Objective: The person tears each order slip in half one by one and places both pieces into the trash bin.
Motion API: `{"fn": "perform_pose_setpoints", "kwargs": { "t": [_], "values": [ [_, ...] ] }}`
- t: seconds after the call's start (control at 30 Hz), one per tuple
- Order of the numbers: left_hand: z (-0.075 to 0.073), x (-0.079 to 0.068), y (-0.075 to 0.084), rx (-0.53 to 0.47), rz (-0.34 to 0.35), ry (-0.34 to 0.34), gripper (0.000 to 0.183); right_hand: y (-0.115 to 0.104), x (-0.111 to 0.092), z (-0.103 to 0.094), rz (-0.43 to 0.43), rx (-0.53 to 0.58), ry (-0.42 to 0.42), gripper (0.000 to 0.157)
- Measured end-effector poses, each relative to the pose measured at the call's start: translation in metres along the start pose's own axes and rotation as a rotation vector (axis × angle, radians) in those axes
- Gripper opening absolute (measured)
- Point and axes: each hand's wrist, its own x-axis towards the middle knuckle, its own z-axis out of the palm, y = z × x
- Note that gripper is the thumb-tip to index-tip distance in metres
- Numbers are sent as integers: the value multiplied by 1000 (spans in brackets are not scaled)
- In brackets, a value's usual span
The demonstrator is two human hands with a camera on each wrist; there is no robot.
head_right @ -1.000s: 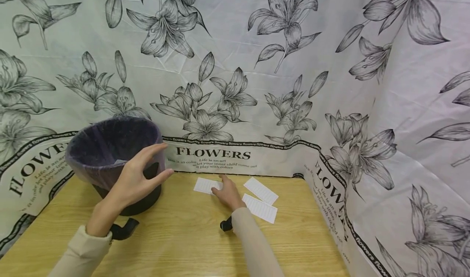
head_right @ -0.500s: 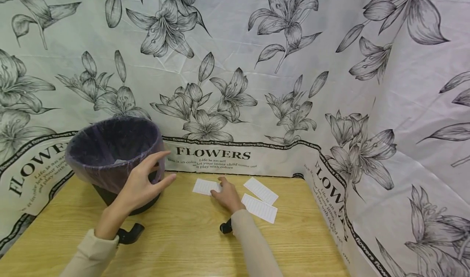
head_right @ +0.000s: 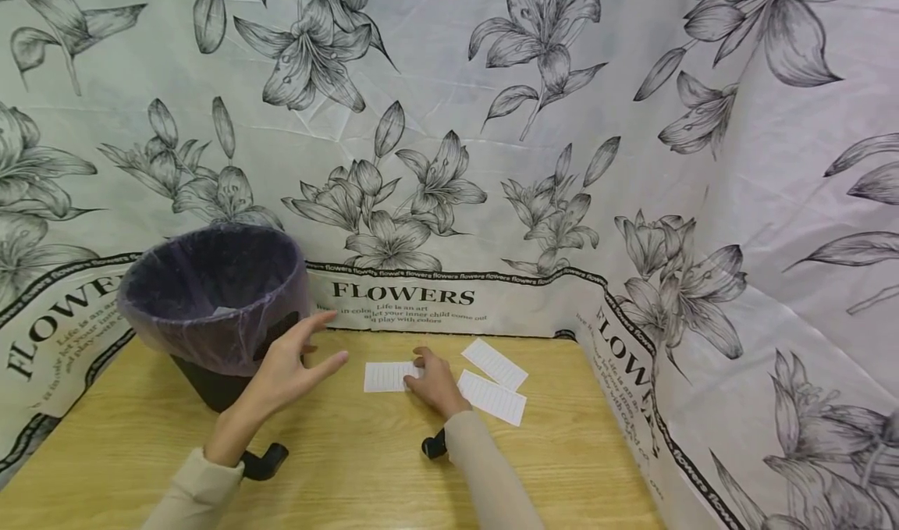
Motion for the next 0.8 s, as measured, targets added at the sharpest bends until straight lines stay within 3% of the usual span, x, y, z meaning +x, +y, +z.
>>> {"fn": "perform_pose_setpoints", "kwargs": {
  "t": [0.23,0.47,0.7,0.8],
  "values": [
    [24,-5,-19,-80,-95,-59,65,0,-9,2,-33,-27,5,54],
    [49,-14,-41,-61,-149,-89,61,-3,-20,4,-41,-27,2,54],
    [74,-22,-64,-58,-222,-163,59,-6,-30,6,-50,-55,-14,54],
    [81,-24,-70,-43,-214,-173,58,-7,-34,5,-47,-47,-21,55]
  ]
}}
